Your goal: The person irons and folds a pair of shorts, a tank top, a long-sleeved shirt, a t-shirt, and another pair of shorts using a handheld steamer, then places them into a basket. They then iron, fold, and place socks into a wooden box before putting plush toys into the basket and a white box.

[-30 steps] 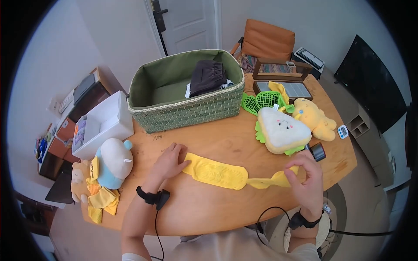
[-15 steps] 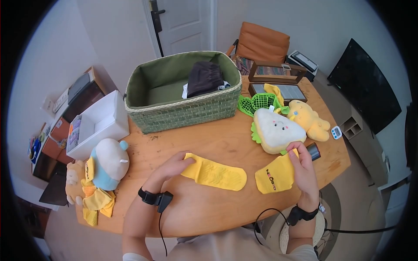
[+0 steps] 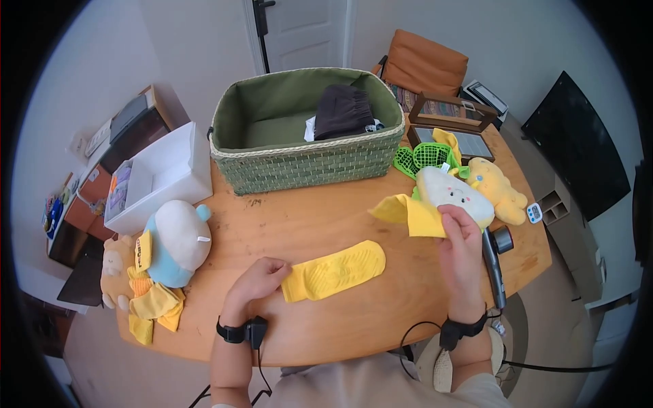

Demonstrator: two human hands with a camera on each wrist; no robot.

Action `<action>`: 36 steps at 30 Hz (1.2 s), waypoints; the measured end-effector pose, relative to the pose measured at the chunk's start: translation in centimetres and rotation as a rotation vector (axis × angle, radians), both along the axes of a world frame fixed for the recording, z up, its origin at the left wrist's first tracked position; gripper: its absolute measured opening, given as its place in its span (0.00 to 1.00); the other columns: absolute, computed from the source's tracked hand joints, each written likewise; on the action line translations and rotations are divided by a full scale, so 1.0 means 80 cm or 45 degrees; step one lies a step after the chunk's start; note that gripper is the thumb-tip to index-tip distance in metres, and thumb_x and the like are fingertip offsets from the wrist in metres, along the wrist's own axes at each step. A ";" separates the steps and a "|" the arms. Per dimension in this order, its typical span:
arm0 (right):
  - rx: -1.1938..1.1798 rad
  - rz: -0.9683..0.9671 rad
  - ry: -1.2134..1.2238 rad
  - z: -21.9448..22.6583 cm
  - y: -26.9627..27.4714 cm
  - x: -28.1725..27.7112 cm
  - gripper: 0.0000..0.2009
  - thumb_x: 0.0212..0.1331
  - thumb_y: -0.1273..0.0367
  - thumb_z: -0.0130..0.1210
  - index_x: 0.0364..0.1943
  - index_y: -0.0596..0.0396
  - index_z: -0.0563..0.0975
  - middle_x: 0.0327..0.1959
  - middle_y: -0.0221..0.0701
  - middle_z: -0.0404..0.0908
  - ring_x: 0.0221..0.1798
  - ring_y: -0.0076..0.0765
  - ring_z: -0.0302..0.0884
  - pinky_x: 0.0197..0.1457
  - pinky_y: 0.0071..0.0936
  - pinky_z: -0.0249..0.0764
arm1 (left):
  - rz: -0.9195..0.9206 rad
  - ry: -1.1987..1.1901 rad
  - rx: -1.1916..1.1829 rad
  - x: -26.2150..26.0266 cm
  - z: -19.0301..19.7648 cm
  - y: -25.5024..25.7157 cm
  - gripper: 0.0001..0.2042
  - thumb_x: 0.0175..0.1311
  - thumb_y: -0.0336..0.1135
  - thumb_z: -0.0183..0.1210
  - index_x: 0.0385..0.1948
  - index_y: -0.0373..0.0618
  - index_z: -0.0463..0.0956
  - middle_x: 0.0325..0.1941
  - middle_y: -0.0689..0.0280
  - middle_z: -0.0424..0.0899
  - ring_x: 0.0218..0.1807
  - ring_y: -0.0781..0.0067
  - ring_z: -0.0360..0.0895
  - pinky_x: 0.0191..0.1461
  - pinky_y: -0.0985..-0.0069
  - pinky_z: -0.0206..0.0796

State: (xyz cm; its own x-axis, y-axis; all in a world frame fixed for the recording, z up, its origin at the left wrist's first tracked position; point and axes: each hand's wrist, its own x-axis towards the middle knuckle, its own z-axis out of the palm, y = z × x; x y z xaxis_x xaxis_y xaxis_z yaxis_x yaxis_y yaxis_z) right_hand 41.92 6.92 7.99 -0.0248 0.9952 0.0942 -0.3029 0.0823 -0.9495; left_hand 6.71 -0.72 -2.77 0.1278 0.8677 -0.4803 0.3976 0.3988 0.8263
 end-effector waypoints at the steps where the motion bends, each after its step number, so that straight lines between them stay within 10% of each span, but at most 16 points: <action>1: 0.005 -0.060 -0.033 -0.007 -0.015 -0.009 0.10 0.70 0.73 0.56 0.51 0.61 0.81 0.36 0.20 0.77 0.38 0.12 0.68 0.44 0.15 0.67 | -0.060 0.049 0.018 -0.003 -0.005 -0.004 0.16 0.78 0.43 0.51 0.39 0.41 0.82 0.28 0.73 0.82 0.26 0.85 0.77 0.31 0.83 0.72; 4: -0.130 0.037 -0.196 -0.033 -0.073 -0.042 0.19 0.72 0.71 0.55 0.64 0.62 0.75 0.38 0.16 0.75 0.36 0.09 0.63 0.41 0.13 0.64 | 0.108 -0.152 -0.056 0.007 0.024 -0.009 0.16 0.79 0.45 0.51 0.44 0.40 0.80 0.31 0.71 0.83 0.27 0.85 0.76 0.32 0.82 0.72; 6: -0.190 0.378 -0.383 -0.045 -0.112 -0.074 0.25 0.73 0.74 0.51 0.73 0.62 0.65 0.60 0.33 0.77 0.56 0.22 0.72 0.65 0.25 0.68 | 0.169 -0.173 -0.041 0.013 0.029 -0.007 0.17 0.79 0.46 0.51 0.47 0.39 0.79 0.33 0.70 0.83 0.28 0.85 0.76 0.34 0.81 0.72; 11: -0.437 1.048 -0.117 -0.113 -0.141 -0.124 0.36 0.74 0.70 0.51 0.79 0.62 0.46 0.81 0.45 0.51 0.83 0.37 0.47 0.81 0.37 0.50 | 0.168 0.193 0.350 0.007 0.005 -0.009 0.18 0.79 0.47 0.51 0.46 0.38 0.78 0.34 0.67 0.83 0.34 0.82 0.74 0.40 0.79 0.70; 21: 0.119 1.233 -0.636 -0.128 -0.143 -0.136 0.39 0.73 0.66 0.53 0.80 0.59 0.43 0.83 0.48 0.44 0.85 0.45 0.40 0.82 0.35 0.47 | -0.028 0.109 0.048 -0.001 0.035 -0.014 0.14 0.73 0.41 0.61 0.32 0.38 0.79 0.28 0.74 0.76 0.32 0.85 0.67 0.35 0.81 0.64; 27: 0.176 1.434 -0.752 -0.090 -0.110 -0.116 0.28 0.71 0.65 0.55 0.72 0.59 0.64 0.65 0.48 0.76 0.64 0.48 0.78 0.63 0.37 0.75 | -0.066 0.009 0.347 -0.003 0.021 -0.017 0.12 0.71 0.35 0.62 0.27 0.41 0.74 0.24 0.78 0.69 0.30 0.88 0.62 0.31 0.82 0.59; 29: -0.120 1.272 -1.319 -0.062 -0.090 -0.103 0.21 0.68 0.66 0.60 0.64 0.52 0.76 0.49 0.38 0.85 0.42 0.36 0.85 0.42 0.31 0.79 | -0.028 -0.043 0.337 -0.009 0.022 -0.016 0.11 0.70 0.34 0.62 0.27 0.42 0.73 0.23 0.78 0.68 0.30 0.88 0.61 0.31 0.82 0.58; 31: 0.189 0.613 -1.272 -0.081 -0.075 -0.085 0.12 0.64 0.68 0.61 0.49 0.54 0.80 0.37 0.40 0.82 0.33 0.45 0.82 0.33 0.37 0.76 | -0.024 0.038 0.136 -0.017 0.026 -0.015 0.13 0.67 0.37 0.65 0.27 0.40 0.75 0.23 0.72 0.75 0.27 0.83 0.67 0.32 0.78 0.64; 33: 0.301 0.147 -1.496 -0.089 -0.056 -0.073 0.11 0.62 0.68 0.63 0.46 0.55 0.79 0.35 0.39 0.81 0.34 0.46 0.82 0.35 0.39 0.76 | 0.002 0.074 0.163 -0.017 0.026 -0.016 0.12 0.66 0.37 0.66 0.28 0.39 0.77 0.23 0.72 0.76 0.27 0.83 0.69 0.32 0.78 0.65; 36: 0.469 0.076 -1.568 -0.109 -0.033 -0.049 0.11 0.62 0.67 0.64 0.44 0.55 0.79 0.34 0.38 0.80 0.33 0.46 0.81 0.35 0.40 0.76 | -0.036 0.146 0.180 -0.022 0.026 -0.017 0.11 0.64 0.37 0.69 0.31 0.39 0.80 0.23 0.72 0.78 0.28 0.83 0.71 0.33 0.78 0.67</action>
State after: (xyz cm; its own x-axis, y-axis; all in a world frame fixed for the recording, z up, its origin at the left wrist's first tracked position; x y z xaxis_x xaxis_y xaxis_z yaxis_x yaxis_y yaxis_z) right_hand 38.02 4.30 -0.75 -0.3347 0.9100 0.2449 0.7404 0.4147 -0.5291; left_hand 4.97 -2.08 -0.71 0.1047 0.9246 -0.3664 0.5021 0.2689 0.8219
